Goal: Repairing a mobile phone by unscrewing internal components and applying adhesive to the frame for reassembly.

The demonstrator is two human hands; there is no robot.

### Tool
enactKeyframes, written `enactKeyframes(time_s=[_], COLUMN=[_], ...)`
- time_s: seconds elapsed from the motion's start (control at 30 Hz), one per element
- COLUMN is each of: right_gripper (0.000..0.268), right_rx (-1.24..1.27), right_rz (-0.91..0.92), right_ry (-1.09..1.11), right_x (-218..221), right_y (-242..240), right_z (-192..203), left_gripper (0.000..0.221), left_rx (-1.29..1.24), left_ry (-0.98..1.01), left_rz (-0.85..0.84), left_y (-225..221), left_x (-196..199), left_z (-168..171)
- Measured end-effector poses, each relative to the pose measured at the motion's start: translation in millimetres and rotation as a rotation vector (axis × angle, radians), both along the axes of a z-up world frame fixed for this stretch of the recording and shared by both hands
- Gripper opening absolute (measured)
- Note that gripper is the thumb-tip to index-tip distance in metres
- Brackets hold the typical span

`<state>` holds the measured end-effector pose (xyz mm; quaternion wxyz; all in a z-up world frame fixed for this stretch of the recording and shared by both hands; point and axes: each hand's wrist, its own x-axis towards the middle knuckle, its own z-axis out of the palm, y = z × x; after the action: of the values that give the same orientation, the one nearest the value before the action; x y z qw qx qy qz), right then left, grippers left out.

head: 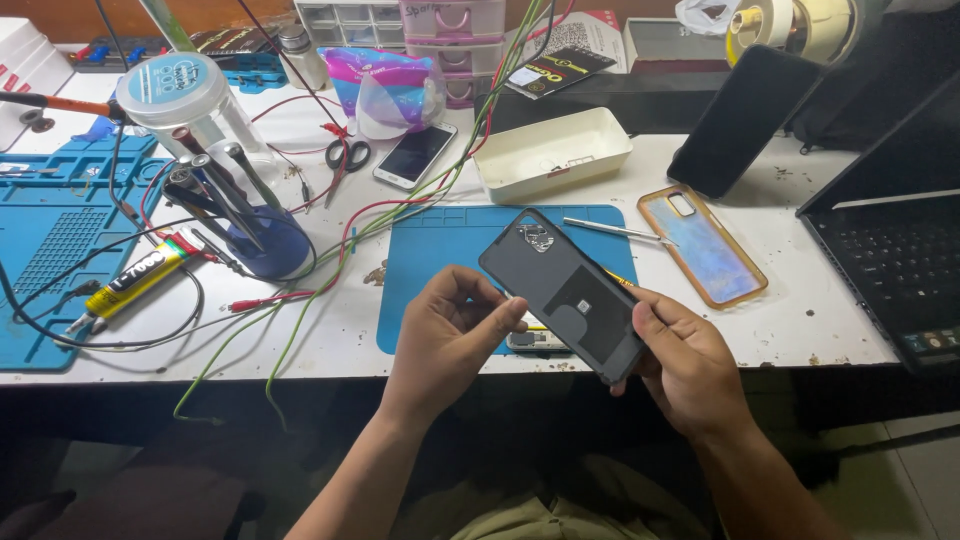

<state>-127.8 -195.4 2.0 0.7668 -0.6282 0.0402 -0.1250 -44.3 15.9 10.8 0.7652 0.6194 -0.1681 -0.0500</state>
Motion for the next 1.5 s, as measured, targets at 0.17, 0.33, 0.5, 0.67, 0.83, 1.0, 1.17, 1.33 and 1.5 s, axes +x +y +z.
enactKeyframes(time_s=[0.17, 0.33, 0.5, 0.67, 0.83, 1.0, 1.17, 1.33, 1.5], right_gripper=[0.045, 0.048, 0.059, 0.060, 0.056, 0.056, 0.045, 0.042, 0.080], right_rx=[0.005, -0.171, -0.257, -0.416, -0.469, -0.576, -0.807, -0.811, -0.870], right_rz=[-0.146, 0.000, 0.027, -0.224, -0.385, -0.430, -0.543, -0.537, -0.416], right_ry=[0.145, 0.177, 0.121, 0.062, 0.044, 0.023, -0.018, 0.089, 0.317], right_x=[-11, -30, -43, -48, -40, -37, -24, -3, -1], right_y=[20, 26, 36, 42, 42, 32, -14, -46, -59], right_z=[2, -3, -1, -7, -7, -10, 2, -3, -7], left_gripper=[0.026, 0.023, 0.012, 0.040, 0.075, 0.085, 0.066, 0.026, 0.013], left_rx=[-0.027, 0.075, 0.255, 0.274, 0.091, 0.231, 0.466, 0.403, 0.301], left_ry=[0.224, 0.039, -0.162, -0.188, -0.137, -0.138, -0.329, -0.419, -0.520], left_rz=[-0.021, 0.087, 0.152, 0.087, -0.159, -0.332, -0.411, -0.310, -0.254], left_y=[-13, -9, -13, -17, -24, -19, 8, 24, 32], left_x=[-13, -8, -14, -25, -48, -59, -66, -71, -80], left_z=[10, 8, 4, -4, -3, 7, 4, -5, 0])
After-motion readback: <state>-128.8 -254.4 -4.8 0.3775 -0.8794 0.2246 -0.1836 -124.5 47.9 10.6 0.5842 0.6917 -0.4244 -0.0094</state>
